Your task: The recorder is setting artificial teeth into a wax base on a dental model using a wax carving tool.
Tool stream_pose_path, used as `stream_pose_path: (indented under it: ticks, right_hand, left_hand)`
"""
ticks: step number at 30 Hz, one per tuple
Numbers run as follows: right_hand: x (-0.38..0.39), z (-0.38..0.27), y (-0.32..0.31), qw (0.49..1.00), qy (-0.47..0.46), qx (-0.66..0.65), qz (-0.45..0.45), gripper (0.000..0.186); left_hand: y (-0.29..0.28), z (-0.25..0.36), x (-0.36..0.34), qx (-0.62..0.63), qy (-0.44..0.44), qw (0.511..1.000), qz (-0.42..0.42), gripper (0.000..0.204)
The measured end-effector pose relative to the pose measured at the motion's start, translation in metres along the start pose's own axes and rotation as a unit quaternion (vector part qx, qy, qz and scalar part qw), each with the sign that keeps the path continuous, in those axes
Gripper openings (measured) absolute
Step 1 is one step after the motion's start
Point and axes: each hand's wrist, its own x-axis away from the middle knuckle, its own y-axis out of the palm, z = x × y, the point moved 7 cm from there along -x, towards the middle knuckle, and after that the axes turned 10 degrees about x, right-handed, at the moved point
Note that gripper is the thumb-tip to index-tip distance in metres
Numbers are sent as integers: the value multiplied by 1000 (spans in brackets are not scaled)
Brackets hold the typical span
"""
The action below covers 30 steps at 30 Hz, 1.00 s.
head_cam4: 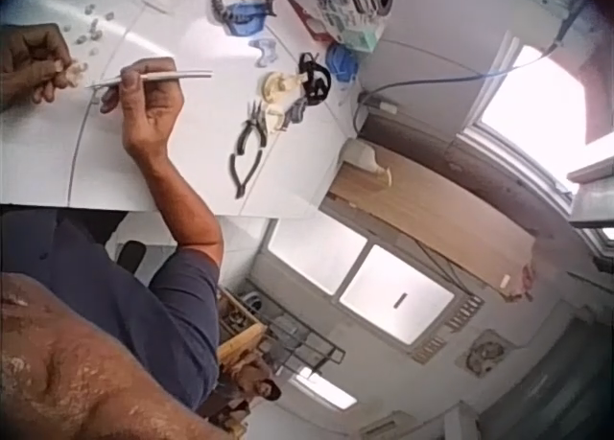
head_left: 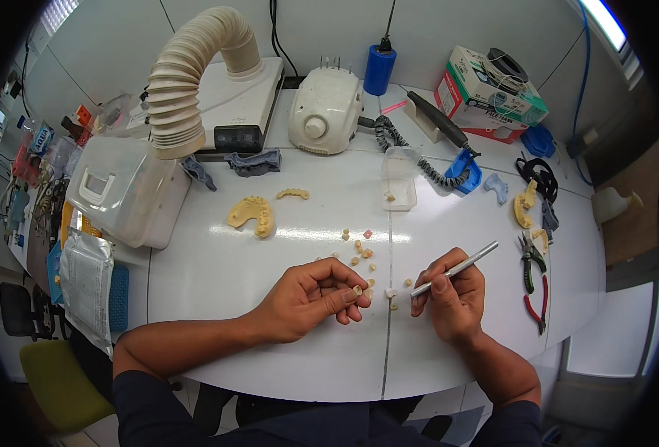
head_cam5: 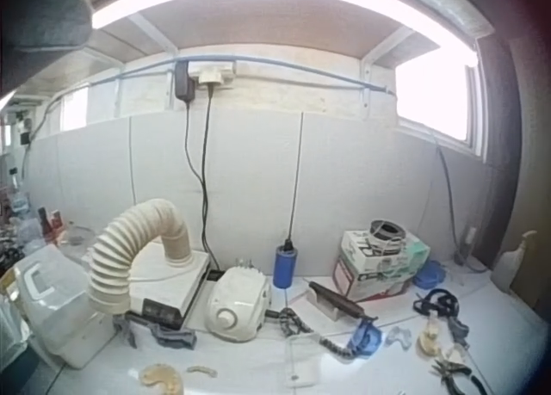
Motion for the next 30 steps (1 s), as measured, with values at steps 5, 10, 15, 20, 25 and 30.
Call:
stream_pose_path:
  ticks: [5, 10, 15, 20, 25, 30]
  right_hand:
    - [2, 2, 5, 999, 15, -30, -34, 17]
    - [9, 8, 26, 991, 93, -50, -84, 16]
    - [8, 14, 35, 987, 114, 9, -111, 16]
    - [-10, 16, 36, 993, 57, 53, -89, 17]
    - [-20, 18, 35, 995, 25, 53, -79, 19]
    - [-15, 15, 26, 997, -28, 40, -54, 19]
  left_hand:
    - [-6, 9, 5, -14, 50, 998, 20, 21]
    - [-21, 17, 3, 55, 153, 984, 67, 16]
    - [-21, 17, 0, 57, 155, 985, 57, 15]
    - [-20, 19, -2, 67, 186, 979, 45, 15]
    - [-20, 22, -4, 64, 185, 980, 44, 14]
    - [-17, 25, -2, 37, 173, 983, 57, 16]
